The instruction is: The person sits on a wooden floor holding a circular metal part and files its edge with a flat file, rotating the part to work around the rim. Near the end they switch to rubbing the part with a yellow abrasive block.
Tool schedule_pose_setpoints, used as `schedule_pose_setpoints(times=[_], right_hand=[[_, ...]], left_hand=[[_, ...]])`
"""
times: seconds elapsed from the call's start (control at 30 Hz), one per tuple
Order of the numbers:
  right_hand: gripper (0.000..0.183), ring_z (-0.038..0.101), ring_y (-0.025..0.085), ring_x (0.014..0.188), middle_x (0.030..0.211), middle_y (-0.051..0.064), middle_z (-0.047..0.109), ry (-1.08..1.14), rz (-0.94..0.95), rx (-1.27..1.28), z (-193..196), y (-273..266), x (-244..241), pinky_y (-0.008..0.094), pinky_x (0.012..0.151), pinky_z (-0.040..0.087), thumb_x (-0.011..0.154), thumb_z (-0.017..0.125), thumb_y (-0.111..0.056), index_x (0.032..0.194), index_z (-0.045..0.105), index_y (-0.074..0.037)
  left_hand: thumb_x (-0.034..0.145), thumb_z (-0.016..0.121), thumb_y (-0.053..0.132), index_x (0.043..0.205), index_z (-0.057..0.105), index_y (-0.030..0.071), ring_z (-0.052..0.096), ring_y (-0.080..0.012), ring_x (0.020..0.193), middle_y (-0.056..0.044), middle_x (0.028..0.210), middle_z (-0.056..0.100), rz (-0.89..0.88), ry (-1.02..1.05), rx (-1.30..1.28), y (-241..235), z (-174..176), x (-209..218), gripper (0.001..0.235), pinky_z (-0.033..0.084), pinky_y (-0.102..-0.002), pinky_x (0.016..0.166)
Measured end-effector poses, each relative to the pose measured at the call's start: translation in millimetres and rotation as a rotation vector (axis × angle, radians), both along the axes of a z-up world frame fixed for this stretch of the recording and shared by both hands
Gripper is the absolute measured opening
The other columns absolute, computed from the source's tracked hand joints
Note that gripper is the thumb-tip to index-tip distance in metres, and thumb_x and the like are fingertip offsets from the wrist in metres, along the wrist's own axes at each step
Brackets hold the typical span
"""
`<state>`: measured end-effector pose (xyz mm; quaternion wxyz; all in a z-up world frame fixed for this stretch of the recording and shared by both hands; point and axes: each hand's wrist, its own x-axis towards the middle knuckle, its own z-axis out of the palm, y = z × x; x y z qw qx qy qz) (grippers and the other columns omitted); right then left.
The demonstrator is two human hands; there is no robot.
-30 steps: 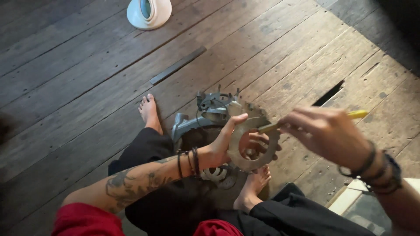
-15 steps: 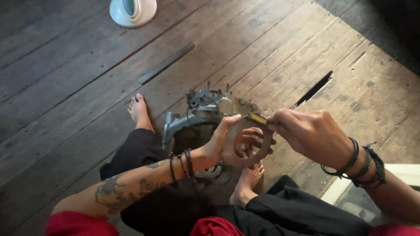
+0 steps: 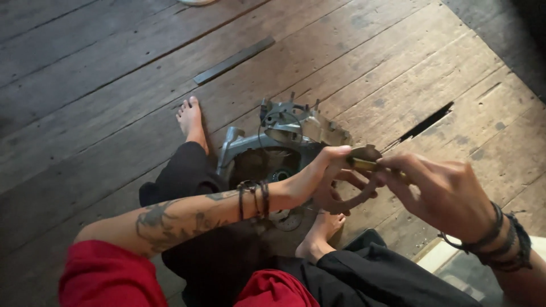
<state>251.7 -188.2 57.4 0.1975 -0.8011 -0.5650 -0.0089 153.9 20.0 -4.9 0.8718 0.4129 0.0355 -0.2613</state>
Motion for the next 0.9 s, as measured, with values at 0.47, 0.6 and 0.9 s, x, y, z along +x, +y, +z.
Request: schedule_pose_setpoints(times=[0.47, 0.6, 0.9], right_hand=[[0.024, 0.066, 0.015, 0.078, 0.082, 0.000, 0.075, -0.118, -0.025, 0.122, -12.2, 2.9, 15.5, 0.040, 0.097, 0.046, 0.078, 0.088, -0.020, 0.091, 0.070, -0.010], [0.025, 0.065, 0.015, 0.078, 0.080, -0.003, 0.073, -0.124, -0.043, 0.117, -1.5, 6.9, 9.2, 0.041, 0.101, 0.043, 0.076, 0.089, -0.022, 0.089, 0.071, -0.012], [0.025, 0.064, 0.016, 0.081, 0.078, -0.003, 0.070, -0.204, -0.027, 0.107, -4.4, 7.9, -2.8, 0.041, 0.101, 0.040, 0.080, 0.088, -0.024, 0.087, 0.066, -0.014]], left_hand=[[0.091, 0.037, 0.063, 0.135, 0.060, 0.007, 0.062, -0.0223, 0.095, -0.019, 0.123, 0.063, -0.069, 0.058, -0.068, 2.0, -10.5, 0.5, 0.075, 0.047, -0.033, 0.073], [0.090, 0.042, 0.055, 0.131, 0.062, 0.010, 0.064, -0.0210, 0.103, -0.012, 0.120, 0.069, -0.029, 0.020, 0.061, 5.1, -9.9, -0.9, 0.065, 0.044, -0.031, 0.069], [0.095, 0.043, 0.049, 0.124, 0.063, 0.005, 0.062, -0.0276, 0.111, -0.016, 0.119, 0.065, -0.072, 0.140, -0.138, 2.1, -24.7, -7.2, 0.056, 0.051, -0.037, 0.087]])
